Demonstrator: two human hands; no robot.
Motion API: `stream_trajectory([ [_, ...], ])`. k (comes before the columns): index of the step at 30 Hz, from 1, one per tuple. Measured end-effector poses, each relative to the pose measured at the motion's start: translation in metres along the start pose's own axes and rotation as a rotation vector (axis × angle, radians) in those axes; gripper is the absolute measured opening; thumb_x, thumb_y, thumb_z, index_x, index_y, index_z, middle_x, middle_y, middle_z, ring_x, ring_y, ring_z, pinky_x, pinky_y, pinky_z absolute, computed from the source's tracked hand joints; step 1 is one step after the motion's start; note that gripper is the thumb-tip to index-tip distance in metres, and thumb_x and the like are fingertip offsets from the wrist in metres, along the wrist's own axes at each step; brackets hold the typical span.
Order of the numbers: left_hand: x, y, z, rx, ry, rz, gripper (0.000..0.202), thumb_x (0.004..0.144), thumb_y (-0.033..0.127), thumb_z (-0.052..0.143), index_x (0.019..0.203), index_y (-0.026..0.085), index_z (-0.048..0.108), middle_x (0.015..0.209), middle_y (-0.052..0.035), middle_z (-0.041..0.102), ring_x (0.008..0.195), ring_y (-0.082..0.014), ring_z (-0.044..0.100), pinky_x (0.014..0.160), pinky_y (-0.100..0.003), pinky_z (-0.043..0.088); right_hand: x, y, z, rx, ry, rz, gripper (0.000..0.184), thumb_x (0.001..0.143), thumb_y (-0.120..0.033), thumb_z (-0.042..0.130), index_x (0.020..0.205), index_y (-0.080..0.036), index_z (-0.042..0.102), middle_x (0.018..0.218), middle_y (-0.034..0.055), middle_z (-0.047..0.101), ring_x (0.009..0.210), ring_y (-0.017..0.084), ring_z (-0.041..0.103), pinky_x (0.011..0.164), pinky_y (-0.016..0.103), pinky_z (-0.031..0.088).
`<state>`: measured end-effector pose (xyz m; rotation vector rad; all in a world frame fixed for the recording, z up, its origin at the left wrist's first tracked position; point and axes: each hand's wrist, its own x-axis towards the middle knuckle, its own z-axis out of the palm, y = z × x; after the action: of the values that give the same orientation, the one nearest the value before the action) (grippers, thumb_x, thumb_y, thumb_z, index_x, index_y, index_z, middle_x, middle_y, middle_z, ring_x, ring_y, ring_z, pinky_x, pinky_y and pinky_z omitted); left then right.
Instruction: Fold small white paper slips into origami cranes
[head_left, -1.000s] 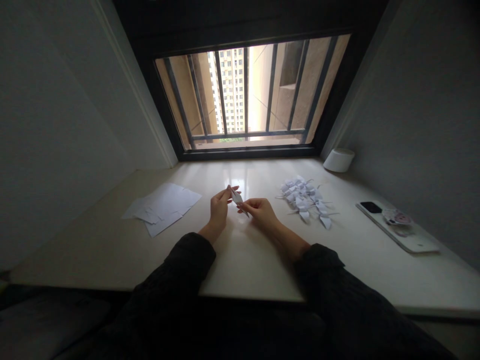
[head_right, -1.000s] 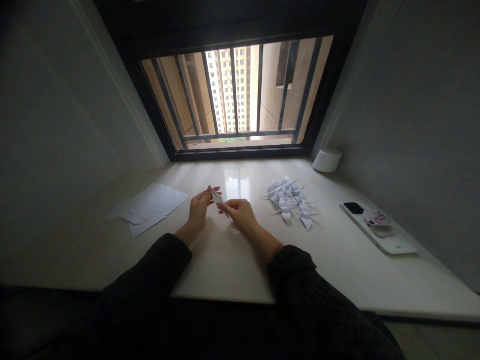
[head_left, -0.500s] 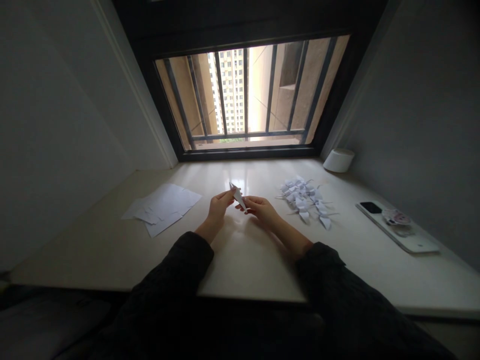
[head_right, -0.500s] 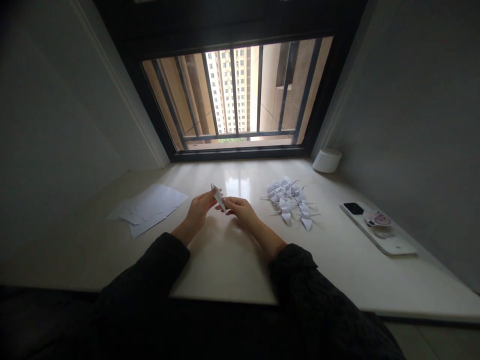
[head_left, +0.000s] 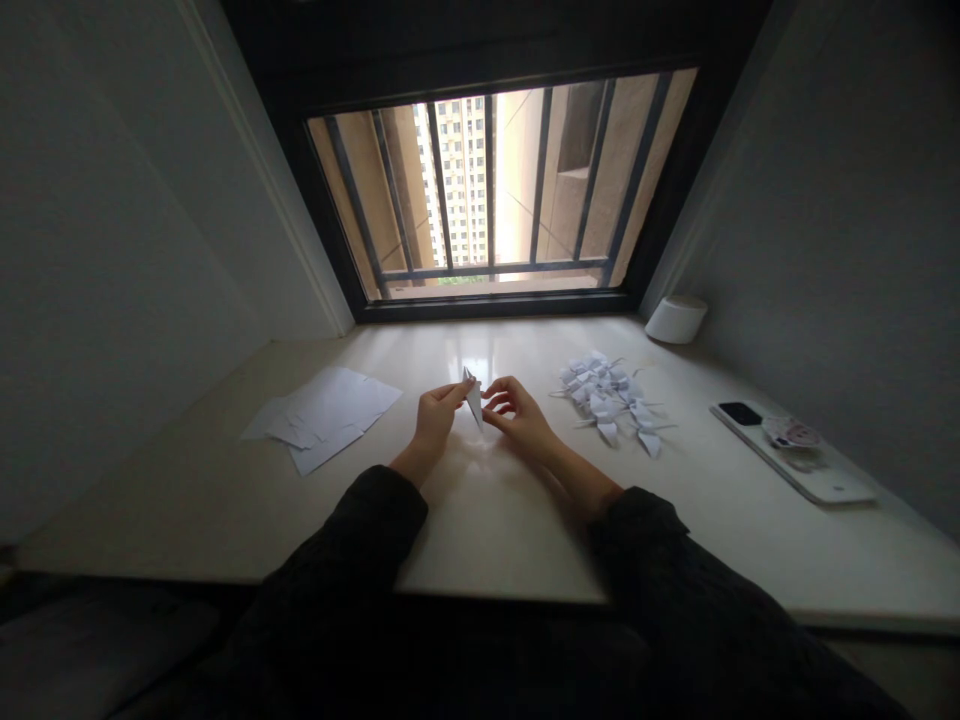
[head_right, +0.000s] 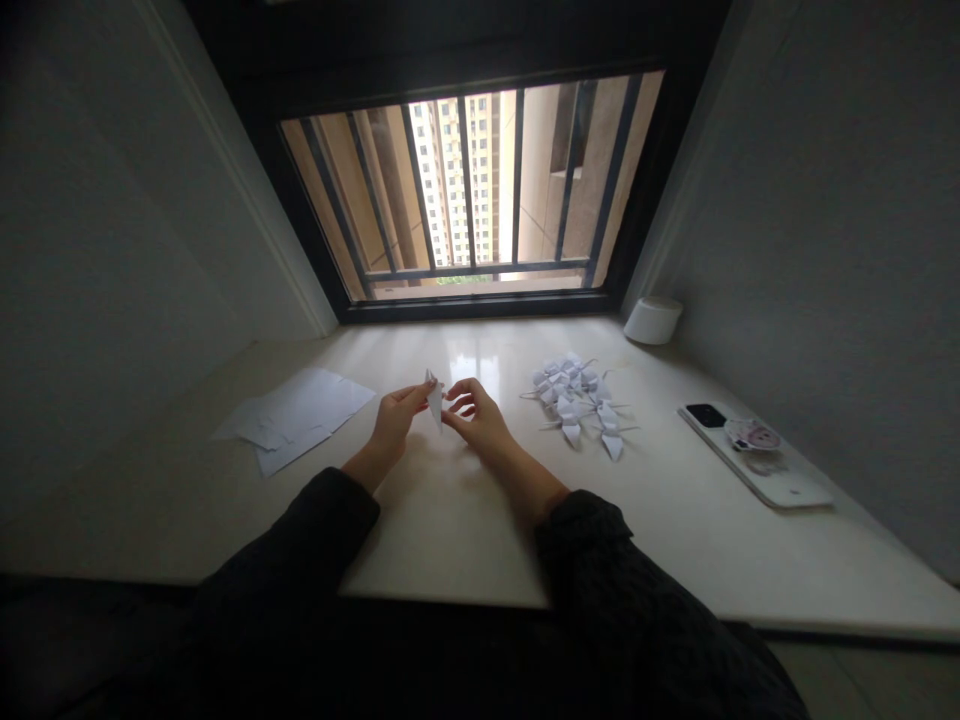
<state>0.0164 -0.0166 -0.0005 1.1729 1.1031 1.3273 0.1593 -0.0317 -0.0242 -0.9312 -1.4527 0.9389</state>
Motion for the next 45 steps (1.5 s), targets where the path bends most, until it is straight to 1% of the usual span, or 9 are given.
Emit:
stream_trajectory([
  [2, -0.001, 0.002, 0.001, 0.031, -0.003, 0.007, 0.036, 0.063, 0.049, 0.072, 0.077, 0.016, 0.075, 0.079, -0.0079, 0.072, 0.078, -0.0193, 0.062, 0.078, -0.032, 0.043, 0.000, -0.002, -0.003, -0.043, -0.002, -0.076, 0.037, 0.065, -0.035, 0.073, 0.095, -0.025, 0.055, 0.099, 0.0025, 0.058, 0.077, 0.015, 0.057, 0.068, 0.030, 0.046],
  [5, -0.001, 0.001, 0.001, 0.064, -0.020, 0.023, 0.035, 0.063, 0.049, 0.072, 0.077, 0.017, 0.075, 0.080, -0.0073, 0.072, 0.080, -0.0194, 0.062, 0.078, -0.031, 0.043, 0.001, -0.004, -0.009, -0.123, -0.065, -0.152, 0.029, 0.068, -0.034, 0.072, 0.095, -0.026, 0.062, 0.102, 0.0040, 0.054, 0.082, 0.016, 0.056, 0.071, 0.032, 0.046],
  [13, 0.000, -0.001, -0.002, 0.077, -0.038, 0.013, 0.040, 0.063, 0.053, 0.071, 0.080, 0.017, 0.075, 0.085, -0.0076, 0.072, 0.084, -0.0212, 0.062, 0.079, -0.032, 0.044, 0.002, -0.004, -0.012, -0.117, -0.099, -0.102, 0.027, 0.070, -0.037, 0.071, 0.095, -0.028, 0.069, 0.099, 0.0039, 0.053, 0.084, 0.017, 0.055, 0.074, 0.034, 0.047],
  [20, 0.003, -0.006, -0.002, 0.027, -0.098, -0.028, 0.040, 0.063, 0.052, 0.071, 0.079, 0.016, 0.075, 0.082, -0.0084, 0.072, 0.080, -0.0205, 0.063, 0.079, -0.034, 0.046, 0.003, -0.004, -0.012, -0.140, -0.074, -0.112, 0.023, 0.073, -0.039, 0.069, 0.091, -0.026, 0.070, 0.096, 0.0045, 0.054, 0.083, 0.017, 0.055, 0.072, 0.033, 0.047],
  [26, -0.001, -0.004, 0.001, 0.013, -0.130, -0.029, 0.038, 0.063, 0.051, 0.071, 0.074, 0.014, 0.074, 0.072, -0.0059, 0.069, 0.069, -0.0167, 0.060, 0.069, -0.030, 0.046, 0.001, -0.005, -0.011, -0.278, -0.023, -0.282, 0.019, 0.071, -0.031, 0.071, 0.090, -0.028, 0.070, 0.091, 0.0039, 0.055, 0.082, 0.018, 0.055, 0.074, 0.034, 0.046],
  [29, -0.003, -0.004, 0.003, 0.003, -0.157, -0.031, 0.039, 0.063, 0.052, 0.071, 0.072, 0.014, 0.074, 0.071, -0.0061, 0.068, 0.067, -0.0165, 0.059, 0.067, -0.030, 0.046, 0.001, -0.001, -0.011, -0.299, 0.023, -0.300, 0.016, 0.071, -0.029, 0.072, 0.087, -0.029, 0.072, 0.087, 0.0033, 0.055, 0.078, 0.017, 0.054, 0.070, 0.033, 0.046],
  [34, -0.003, -0.004, 0.003, -0.012, -0.138, -0.063, 0.037, 0.063, 0.050, 0.072, 0.069, 0.013, 0.073, 0.070, -0.0061, 0.068, 0.069, -0.0169, 0.060, 0.074, -0.032, 0.047, 0.001, 0.002, -0.010, -0.278, 0.063, -0.294, 0.012, 0.073, -0.026, 0.070, 0.084, -0.028, 0.072, 0.083, 0.0027, 0.056, 0.077, 0.017, 0.054, 0.071, 0.032, 0.046],
  [38, -0.003, -0.005, 0.004, -0.040, -0.144, -0.071, 0.035, 0.065, 0.047, 0.072, 0.073, 0.013, 0.073, 0.076, -0.0077, 0.070, 0.077, -0.0193, 0.063, 0.082, -0.035, 0.047, -0.002, -0.001, -0.008, -0.281, 0.083, -0.288, 0.012, 0.076, -0.030, 0.067, 0.086, -0.027, 0.071, 0.083, 0.0032, 0.057, 0.077, 0.017, 0.055, 0.073, 0.032, 0.046],
  [45, -0.003, -0.006, 0.005, -0.103, -0.189, -0.102, 0.035, 0.067, 0.045, 0.071, 0.079, 0.012, 0.073, 0.086, -0.0106, 0.072, 0.086, -0.0220, 0.065, 0.088, -0.038, 0.046, -0.002, -0.009, -0.008, -0.434, 0.072, -0.337, 0.010, 0.078, -0.032, 0.064, 0.084, -0.025, 0.069, 0.082, 0.0037, 0.062, 0.078, 0.019, 0.056, 0.079, 0.036, 0.042],
])
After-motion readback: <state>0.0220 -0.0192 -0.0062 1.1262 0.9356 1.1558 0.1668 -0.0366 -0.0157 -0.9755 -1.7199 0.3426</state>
